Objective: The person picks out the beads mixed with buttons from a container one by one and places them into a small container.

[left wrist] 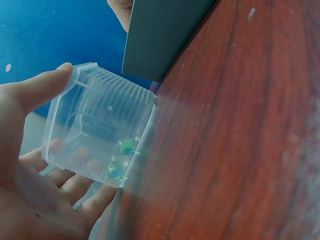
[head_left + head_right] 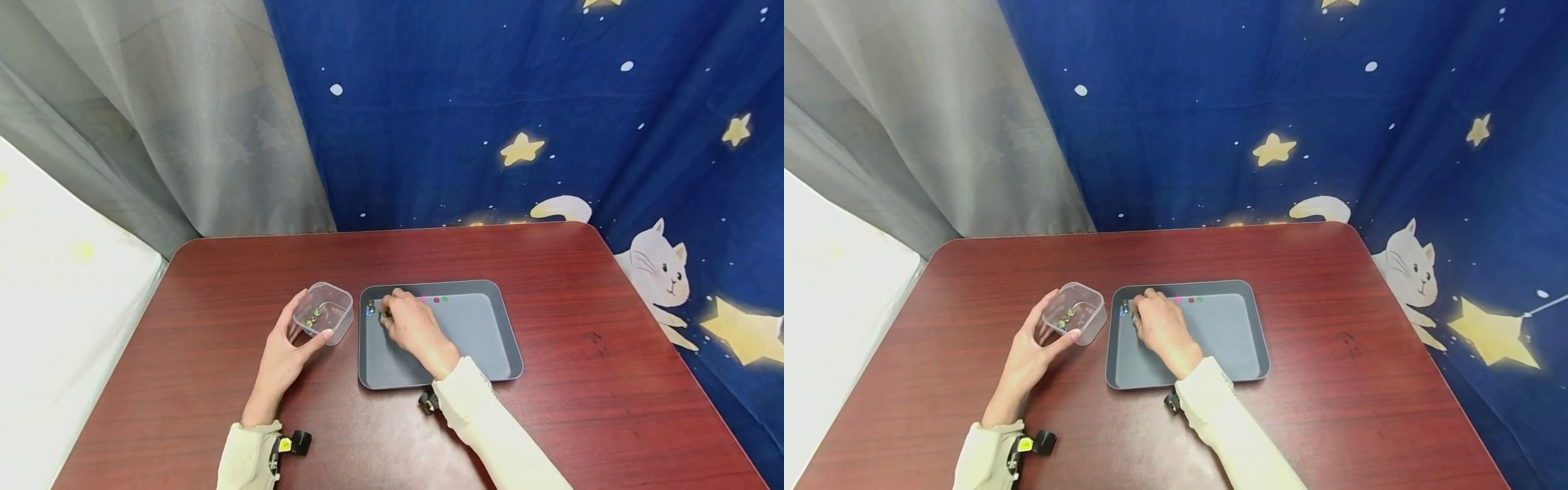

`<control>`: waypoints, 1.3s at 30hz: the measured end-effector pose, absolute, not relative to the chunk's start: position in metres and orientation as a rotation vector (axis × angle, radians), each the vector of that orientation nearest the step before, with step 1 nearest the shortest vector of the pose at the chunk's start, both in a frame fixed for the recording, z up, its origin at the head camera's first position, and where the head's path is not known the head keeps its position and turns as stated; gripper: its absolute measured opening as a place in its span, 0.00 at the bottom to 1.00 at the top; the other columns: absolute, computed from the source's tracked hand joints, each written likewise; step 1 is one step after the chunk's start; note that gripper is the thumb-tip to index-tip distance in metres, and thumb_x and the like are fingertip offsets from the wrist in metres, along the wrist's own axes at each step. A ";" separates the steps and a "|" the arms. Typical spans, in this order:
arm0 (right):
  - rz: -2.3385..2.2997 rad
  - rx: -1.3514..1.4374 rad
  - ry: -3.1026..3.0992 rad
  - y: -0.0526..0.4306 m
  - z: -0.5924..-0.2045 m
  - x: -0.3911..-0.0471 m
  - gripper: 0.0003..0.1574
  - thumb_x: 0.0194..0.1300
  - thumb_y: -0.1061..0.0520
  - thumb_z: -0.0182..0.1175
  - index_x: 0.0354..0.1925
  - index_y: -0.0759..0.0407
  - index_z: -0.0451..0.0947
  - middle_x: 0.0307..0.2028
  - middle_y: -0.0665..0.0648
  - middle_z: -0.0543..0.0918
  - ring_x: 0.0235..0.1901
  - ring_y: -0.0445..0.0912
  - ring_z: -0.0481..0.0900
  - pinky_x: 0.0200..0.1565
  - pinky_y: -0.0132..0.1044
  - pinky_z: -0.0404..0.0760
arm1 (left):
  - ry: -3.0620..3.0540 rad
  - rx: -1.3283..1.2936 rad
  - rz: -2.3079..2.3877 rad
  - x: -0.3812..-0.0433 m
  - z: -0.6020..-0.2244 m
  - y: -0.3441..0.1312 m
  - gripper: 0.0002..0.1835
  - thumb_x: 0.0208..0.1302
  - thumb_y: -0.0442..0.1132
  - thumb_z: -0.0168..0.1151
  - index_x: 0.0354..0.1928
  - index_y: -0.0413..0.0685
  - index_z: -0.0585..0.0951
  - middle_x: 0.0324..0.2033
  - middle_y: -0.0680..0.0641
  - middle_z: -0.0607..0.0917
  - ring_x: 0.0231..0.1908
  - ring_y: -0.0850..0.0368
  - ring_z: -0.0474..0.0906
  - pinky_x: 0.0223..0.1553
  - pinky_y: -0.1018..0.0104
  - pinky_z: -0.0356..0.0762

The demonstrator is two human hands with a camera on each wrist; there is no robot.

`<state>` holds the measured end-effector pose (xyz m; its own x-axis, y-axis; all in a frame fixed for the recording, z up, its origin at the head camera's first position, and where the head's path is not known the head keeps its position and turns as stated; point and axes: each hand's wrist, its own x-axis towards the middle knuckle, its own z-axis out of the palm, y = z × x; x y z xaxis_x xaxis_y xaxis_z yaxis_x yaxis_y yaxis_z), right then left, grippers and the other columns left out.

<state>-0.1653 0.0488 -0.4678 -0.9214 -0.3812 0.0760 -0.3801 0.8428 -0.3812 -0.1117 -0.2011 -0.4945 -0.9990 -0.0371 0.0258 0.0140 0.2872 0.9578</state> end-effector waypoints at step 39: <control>-0.982 -0.710 3.092 0.042 -0.455 -0.164 0.07 0.72 0.47 0.67 0.46 0.45 0.85 0.44 0.44 0.81 0.46 0.40 0.80 0.45 0.40 0.83 | -2.461 0.017 -1.878 -0.112 -0.496 -0.201 0.47 0.64 0.42 0.76 0.80 0.67 0.62 0.77 0.46 0.69 0.76 0.46 0.67 0.55 0.87 0.73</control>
<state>-0.1642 0.0418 -0.4551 -0.8934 -0.3422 0.2912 -0.4475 0.7360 -0.5081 -0.1123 -0.2009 -0.4956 -0.9989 -0.0362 0.0297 0.0191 0.2640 0.9643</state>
